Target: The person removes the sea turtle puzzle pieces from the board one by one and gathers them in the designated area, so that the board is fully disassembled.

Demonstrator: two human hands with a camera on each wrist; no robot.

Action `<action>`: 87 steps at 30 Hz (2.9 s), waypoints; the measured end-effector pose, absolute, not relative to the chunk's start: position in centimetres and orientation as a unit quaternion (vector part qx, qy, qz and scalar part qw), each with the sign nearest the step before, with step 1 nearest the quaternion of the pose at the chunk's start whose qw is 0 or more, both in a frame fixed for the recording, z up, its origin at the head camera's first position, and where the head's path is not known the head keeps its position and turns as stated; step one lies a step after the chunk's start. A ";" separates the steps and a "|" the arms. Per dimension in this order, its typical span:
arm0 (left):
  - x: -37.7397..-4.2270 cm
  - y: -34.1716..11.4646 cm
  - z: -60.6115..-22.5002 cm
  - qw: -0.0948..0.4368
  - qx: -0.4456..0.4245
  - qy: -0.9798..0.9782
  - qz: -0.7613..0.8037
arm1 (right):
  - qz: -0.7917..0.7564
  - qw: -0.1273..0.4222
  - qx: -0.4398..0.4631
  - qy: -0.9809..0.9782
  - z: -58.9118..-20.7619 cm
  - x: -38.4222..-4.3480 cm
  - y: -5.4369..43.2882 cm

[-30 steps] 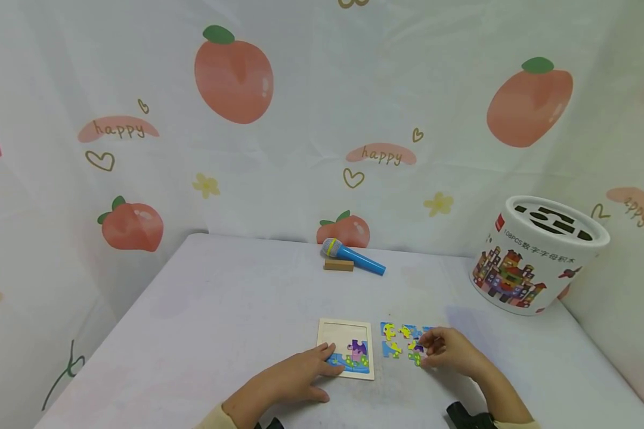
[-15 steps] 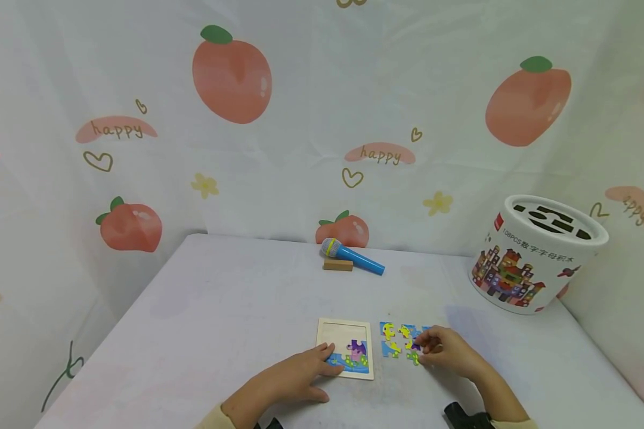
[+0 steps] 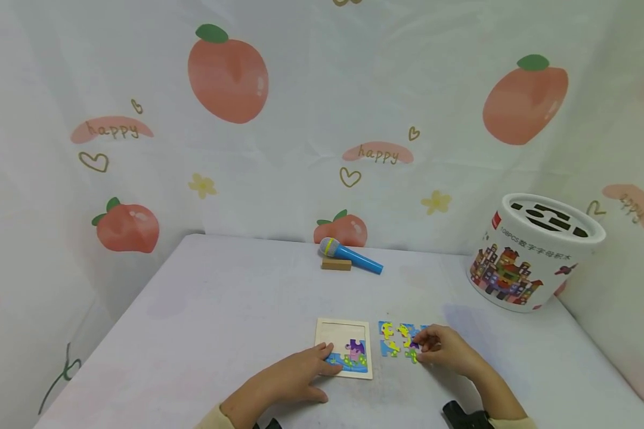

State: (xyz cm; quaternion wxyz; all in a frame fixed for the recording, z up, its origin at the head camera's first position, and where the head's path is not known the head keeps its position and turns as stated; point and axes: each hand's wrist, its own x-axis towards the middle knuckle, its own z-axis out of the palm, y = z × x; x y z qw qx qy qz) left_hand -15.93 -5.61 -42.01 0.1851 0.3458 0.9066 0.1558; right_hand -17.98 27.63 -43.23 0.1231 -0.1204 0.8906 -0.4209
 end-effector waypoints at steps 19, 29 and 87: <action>-16.0 -5.5 -41.8 0.173 0.336 0.913 0.156 | -0.421 0.127 -0.123 0.890 -43.1 -18.0 27.6; -15.9 -4.5 -41.8 0.170 0.337 0.913 0.155 | -0.395 0.134 -0.134 0.899 -41.9 -18.3 27.3; -15.5 -2.8 -41.9 0.156 0.371 0.907 0.122 | -0.347 0.152 -0.196 0.904 -41.6 -20.8 16.4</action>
